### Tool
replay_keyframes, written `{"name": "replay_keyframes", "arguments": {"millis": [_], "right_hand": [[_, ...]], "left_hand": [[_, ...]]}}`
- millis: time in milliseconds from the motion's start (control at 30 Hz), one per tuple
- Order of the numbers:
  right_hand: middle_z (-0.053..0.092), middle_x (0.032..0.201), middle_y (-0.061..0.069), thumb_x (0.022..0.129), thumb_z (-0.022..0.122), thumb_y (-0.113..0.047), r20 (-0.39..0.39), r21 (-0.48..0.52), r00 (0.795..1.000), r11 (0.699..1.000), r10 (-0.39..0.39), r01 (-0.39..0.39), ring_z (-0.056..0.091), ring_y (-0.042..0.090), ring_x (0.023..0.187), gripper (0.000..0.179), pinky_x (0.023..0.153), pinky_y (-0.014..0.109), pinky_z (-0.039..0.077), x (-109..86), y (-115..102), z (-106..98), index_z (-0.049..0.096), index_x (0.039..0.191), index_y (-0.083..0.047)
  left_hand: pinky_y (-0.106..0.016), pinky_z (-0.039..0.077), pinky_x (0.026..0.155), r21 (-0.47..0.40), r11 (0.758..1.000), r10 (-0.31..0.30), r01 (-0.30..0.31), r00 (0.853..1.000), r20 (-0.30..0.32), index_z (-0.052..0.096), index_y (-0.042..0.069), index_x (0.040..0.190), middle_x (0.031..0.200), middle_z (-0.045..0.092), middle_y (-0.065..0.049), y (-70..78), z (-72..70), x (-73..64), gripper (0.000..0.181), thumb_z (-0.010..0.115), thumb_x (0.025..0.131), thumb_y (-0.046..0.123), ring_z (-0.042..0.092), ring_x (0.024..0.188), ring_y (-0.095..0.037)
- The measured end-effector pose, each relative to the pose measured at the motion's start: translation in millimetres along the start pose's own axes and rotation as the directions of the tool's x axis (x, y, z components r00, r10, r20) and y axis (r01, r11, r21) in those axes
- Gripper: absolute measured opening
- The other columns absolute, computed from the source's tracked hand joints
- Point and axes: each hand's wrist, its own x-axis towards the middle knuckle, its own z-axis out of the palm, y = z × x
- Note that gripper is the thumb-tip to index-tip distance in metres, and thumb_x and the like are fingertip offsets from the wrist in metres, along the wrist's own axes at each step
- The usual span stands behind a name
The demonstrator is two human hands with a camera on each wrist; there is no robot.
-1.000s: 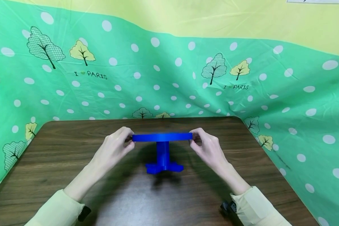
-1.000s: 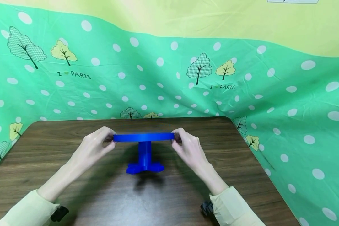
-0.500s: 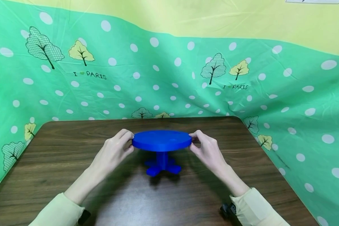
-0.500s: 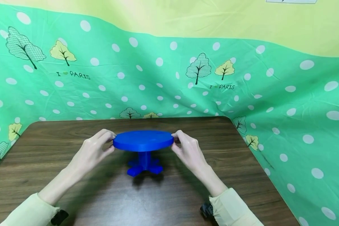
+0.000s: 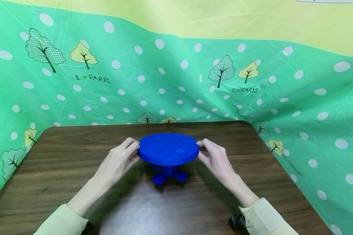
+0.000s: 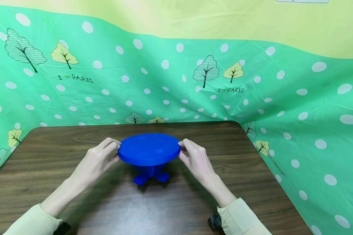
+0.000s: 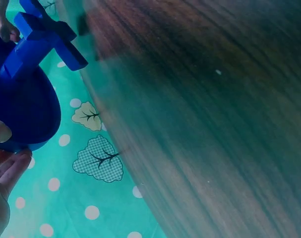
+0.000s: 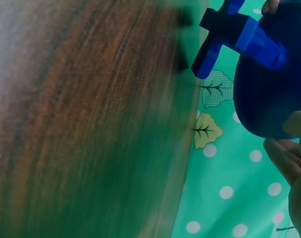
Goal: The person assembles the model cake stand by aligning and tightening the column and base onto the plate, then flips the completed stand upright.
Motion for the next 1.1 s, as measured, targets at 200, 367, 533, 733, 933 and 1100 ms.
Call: {"name": "replay_keyframes", "arguments": {"millis": [200, 367, 533, 733, 933, 1100], "right_hand": [[0.078, 0.101, 0.007, 0.083, 0.084, -0.001, -0.022, 0.005, 1.0, 1.0, -0.014, 0.015, 0.077, 0.017, 0.088, 0.023, 0.077, 0.035, 0.064, -5.4, 0.2, 2.6, 0.07, 0.101, -0.007], [0.078, 0.101, 0.006, 0.081, 0.084, 0.001, -0.054, -0.013, 0.997, 0.999, -0.047, 0.046, 0.076, 0.016, 0.088, 0.025, 0.078, 0.03, 0.063, -8.2, 0.0, 4.7, 0.071, 0.101, -0.007], [0.078, 0.104, 0.006, 0.079, 0.085, 0.003, -0.049, -0.018, 0.996, 0.997, -0.079, 0.078, 0.076, 0.017, 0.091, 0.029, 0.082, 0.026, 0.062, -11.2, 0.3, 2.8, 0.071, 0.103, -0.007], [0.077, 0.107, 0.005, 0.078, 0.084, 0.004, -0.037, 0.02, 0.996, 0.996, -0.083, 0.084, 0.074, 0.019, 0.097, 0.035, 0.092, 0.014, 0.055, -15.4, 3.2, 0.7, 0.071, 0.108, -0.007], [0.076, 0.114, 0.006, 0.078, 0.086, -0.001, -0.005, 0.048, 0.998, 0.997, -0.058, 0.058, 0.072, 0.022, 0.105, 0.045, 0.101, 0.007, 0.047, -17.9, 5.9, -1.2, 0.071, 0.12, -0.007], [0.073, 0.126, 0.009, 0.078, 0.085, -0.009, 0.045, 0.032, 0.999, 0.999, -0.029, 0.028, 0.068, 0.025, 0.118, 0.058, 0.109, 0.007, 0.041, -19.3, 10.0, -5.1, 0.068, 0.134, -0.009]], "left_hand": [[-0.028, 0.059, 0.068, -0.005, 1.0, -0.009, 0.009, 1.0, 0.028, 0.061, 0.008, 0.093, 0.101, 0.063, 0.0, -0.2, -1.7, -4.1, 0.03, 0.082, 0.078, -0.006, 0.067, 0.08, -0.011], [-0.028, 0.06, 0.068, 0.001, 1.0, 0.013, -0.013, 1.0, -0.004, 0.062, 0.007, 0.094, 0.103, 0.066, -0.002, -1.0, -0.8, -7.5, 0.032, 0.082, 0.074, -0.007, 0.069, 0.082, -0.012], [-0.028, 0.06, 0.07, 0.01, 0.999, 0.032, -0.032, 0.999, 0.012, 0.062, 0.006, 0.095, 0.106, 0.068, -0.003, -1.2, -1.7, -13.5, 0.028, 0.079, 0.075, -0.006, 0.071, 0.085, -0.014], [-0.028, 0.061, 0.073, 0.015, 0.998, 0.066, -0.067, 0.997, 0.037, 0.064, 0.005, 0.098, 0.108, 0.068, -0.004, -2.0, -3.7, -17.9, 0.03, 0.08, 0.075, -0.005, 0.071, 0.086, -0.015], [-0.031, 0.061, 0.079, 0.022, 0.998, 0.057, -0.058, 0.997, 0.053, 0.066, 0.005, 0.108, 0.111, 0.068, -0.003, -2.8, -5.7, -20.9, 0.039, 0.085, 0.074, -0.003, 0.071, 0.093, -0.017], [-0.034, 0.062, 0.08, 0.047, 0.997, 0.056, -0.06, 0.996, 0.068, 0.068, 0.006, 0.12, 0.116, 0.069, -0.006, -4.1, -7.7, -24.8, 0.051, 0.088, 0.073, 0.004, 0.073, 0.098, -0.02]]}}
